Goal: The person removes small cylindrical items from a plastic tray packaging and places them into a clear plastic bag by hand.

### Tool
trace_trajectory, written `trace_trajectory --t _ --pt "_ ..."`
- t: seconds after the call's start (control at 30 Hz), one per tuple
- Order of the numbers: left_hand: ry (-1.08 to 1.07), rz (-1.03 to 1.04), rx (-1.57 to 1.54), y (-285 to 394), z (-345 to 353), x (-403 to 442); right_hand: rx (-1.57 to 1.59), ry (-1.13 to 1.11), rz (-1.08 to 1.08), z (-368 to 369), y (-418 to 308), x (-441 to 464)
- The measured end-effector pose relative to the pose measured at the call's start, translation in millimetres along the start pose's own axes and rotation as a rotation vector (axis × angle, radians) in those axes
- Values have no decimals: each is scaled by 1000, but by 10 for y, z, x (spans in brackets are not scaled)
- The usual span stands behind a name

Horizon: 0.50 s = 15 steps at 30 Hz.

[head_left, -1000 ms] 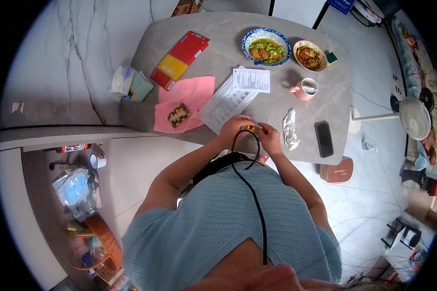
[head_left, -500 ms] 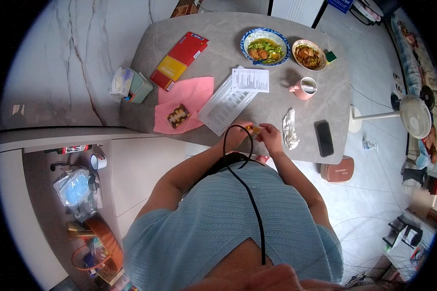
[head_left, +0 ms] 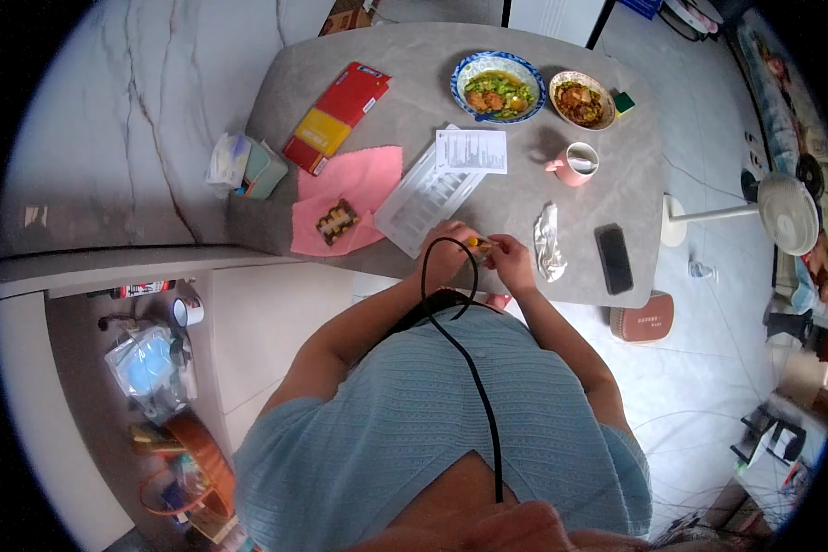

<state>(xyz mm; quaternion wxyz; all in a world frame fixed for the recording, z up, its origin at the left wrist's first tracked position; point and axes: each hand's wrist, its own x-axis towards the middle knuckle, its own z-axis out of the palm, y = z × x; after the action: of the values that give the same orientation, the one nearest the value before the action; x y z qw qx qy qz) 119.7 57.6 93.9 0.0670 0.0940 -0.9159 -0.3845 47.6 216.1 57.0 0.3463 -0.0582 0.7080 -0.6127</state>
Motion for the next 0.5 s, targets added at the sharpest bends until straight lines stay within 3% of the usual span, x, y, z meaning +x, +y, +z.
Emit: trace_trajectory --t 0.27,0.37,0.47,0.5 --pt "54 95 -208 42 12 67 -44 13 -11 -32 -6 -52" --pt "33 79 -115 -71 99 58 -34 10 -58 -12 50 -38" --pt "121 63 -386 -172 226 -13 -7 17 -85 -15 69 -33" --pt "21 -73 -391 -203 238 -34 -9 16 -94 -20 75 -36"
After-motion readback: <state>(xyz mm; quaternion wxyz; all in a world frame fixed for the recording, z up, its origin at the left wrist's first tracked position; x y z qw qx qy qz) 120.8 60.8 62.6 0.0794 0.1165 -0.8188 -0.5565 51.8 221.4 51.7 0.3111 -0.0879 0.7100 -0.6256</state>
